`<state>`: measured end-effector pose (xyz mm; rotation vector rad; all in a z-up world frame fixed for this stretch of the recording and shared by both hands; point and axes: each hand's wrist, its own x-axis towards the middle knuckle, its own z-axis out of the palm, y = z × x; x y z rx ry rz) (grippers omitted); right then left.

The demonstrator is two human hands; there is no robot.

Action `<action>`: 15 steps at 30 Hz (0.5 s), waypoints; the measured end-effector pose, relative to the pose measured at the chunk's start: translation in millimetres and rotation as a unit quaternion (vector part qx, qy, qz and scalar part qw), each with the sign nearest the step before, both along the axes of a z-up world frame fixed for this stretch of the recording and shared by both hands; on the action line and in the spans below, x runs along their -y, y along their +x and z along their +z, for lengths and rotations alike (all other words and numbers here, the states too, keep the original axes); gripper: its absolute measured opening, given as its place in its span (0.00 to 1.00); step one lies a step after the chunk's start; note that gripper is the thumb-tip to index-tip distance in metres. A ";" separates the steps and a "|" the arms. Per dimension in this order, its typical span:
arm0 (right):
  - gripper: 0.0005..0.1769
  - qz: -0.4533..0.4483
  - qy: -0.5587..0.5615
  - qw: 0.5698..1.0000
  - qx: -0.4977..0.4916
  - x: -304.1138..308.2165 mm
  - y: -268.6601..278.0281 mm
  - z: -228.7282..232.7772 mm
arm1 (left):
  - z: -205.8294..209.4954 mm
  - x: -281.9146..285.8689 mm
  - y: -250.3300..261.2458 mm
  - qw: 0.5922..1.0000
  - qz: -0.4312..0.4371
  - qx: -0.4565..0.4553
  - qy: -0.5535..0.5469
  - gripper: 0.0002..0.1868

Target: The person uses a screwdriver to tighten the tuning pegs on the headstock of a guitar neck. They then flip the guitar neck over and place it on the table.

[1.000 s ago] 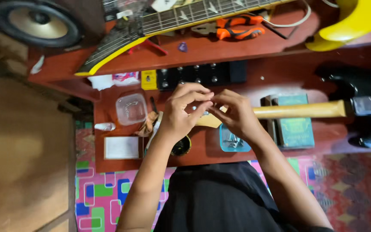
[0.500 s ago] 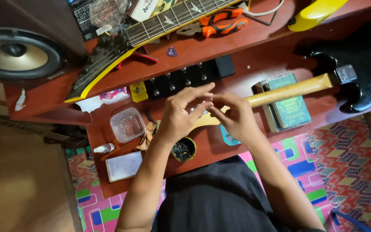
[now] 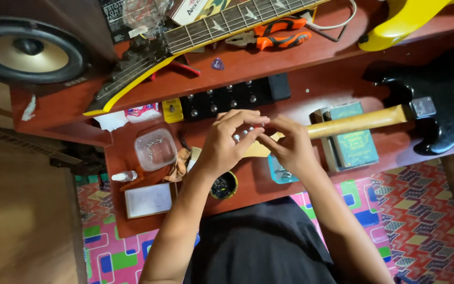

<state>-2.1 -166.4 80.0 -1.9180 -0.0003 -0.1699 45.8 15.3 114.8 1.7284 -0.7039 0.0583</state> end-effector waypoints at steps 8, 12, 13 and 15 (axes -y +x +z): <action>0.11 0.049 -0.020 0.998 0.037 10.2 10.6 -11.0 | -3.2 16.0 -8.1 0.997 0.070 -0.017 0.003 0.12; 0.05 0.113 -0.057 0.991 0.040 23.9 15.4 -4.3 | -7.7 21.4 -15.8 0.995 0.099 0.007 -0.010 0.08; 0.05 0.117 -0.056 0.991 0.040 25.6 18.5 -10.6 | -5.5 23.7 -17.8 0.995 0.103 0.007 -0.008 0.08; 0.10 0.103 -0.126 0.983 0.084 29.8 24.1 -23.2 | -1.1 29.5 -21.5 0.992 0.124 0.016 -0.009 0.09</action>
